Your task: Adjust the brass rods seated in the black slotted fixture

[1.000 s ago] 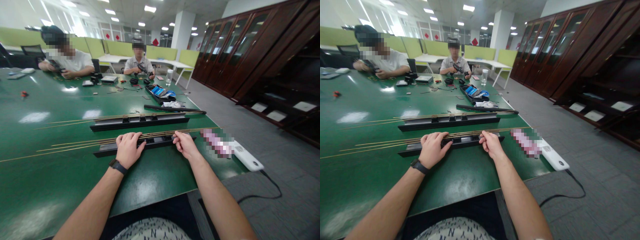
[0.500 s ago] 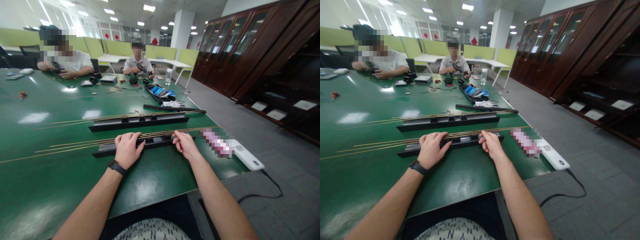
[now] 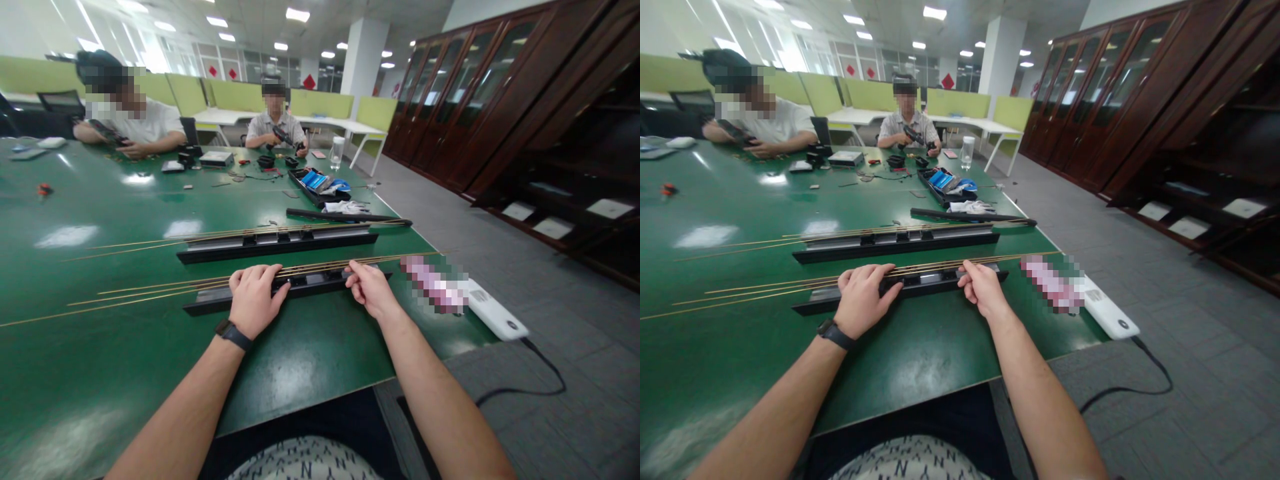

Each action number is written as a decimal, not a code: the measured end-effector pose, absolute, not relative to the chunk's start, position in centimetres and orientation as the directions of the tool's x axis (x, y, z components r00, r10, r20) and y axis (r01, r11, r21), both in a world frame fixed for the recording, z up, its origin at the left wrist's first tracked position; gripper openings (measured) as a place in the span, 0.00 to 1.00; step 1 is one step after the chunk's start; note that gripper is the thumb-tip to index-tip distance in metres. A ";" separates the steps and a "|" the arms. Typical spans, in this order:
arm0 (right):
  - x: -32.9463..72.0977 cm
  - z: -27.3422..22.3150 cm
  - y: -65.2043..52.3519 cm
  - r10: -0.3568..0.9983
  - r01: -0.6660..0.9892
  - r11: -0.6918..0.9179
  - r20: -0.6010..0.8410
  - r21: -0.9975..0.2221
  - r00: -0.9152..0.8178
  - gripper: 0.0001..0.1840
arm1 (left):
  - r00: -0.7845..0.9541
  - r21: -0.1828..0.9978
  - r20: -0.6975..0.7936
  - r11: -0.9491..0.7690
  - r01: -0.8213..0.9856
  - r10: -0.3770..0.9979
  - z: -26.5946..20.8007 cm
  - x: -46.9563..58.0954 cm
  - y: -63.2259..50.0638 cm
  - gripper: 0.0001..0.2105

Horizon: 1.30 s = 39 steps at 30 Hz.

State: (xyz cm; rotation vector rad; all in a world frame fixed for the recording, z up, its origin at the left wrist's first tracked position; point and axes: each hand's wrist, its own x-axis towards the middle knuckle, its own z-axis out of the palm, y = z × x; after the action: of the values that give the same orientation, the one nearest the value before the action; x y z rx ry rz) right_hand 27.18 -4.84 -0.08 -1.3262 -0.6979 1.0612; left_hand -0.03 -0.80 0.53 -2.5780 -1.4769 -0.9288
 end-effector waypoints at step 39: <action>27.1 -0.2 -4.8 0.889 -0.260 -0.028 -0.143 -0.965 0.436 0.13 | 0.373 0.250 0.517 -0.553 0.795 0.770 0.5 0.0 -0.8 0.16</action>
State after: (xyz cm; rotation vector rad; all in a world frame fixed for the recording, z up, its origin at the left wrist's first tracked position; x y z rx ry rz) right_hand 27.07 -4.83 -0.16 -1.2737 -0.6432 1.0281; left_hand -0.05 -0.76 0.47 -2.5691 -1.4645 -0.9315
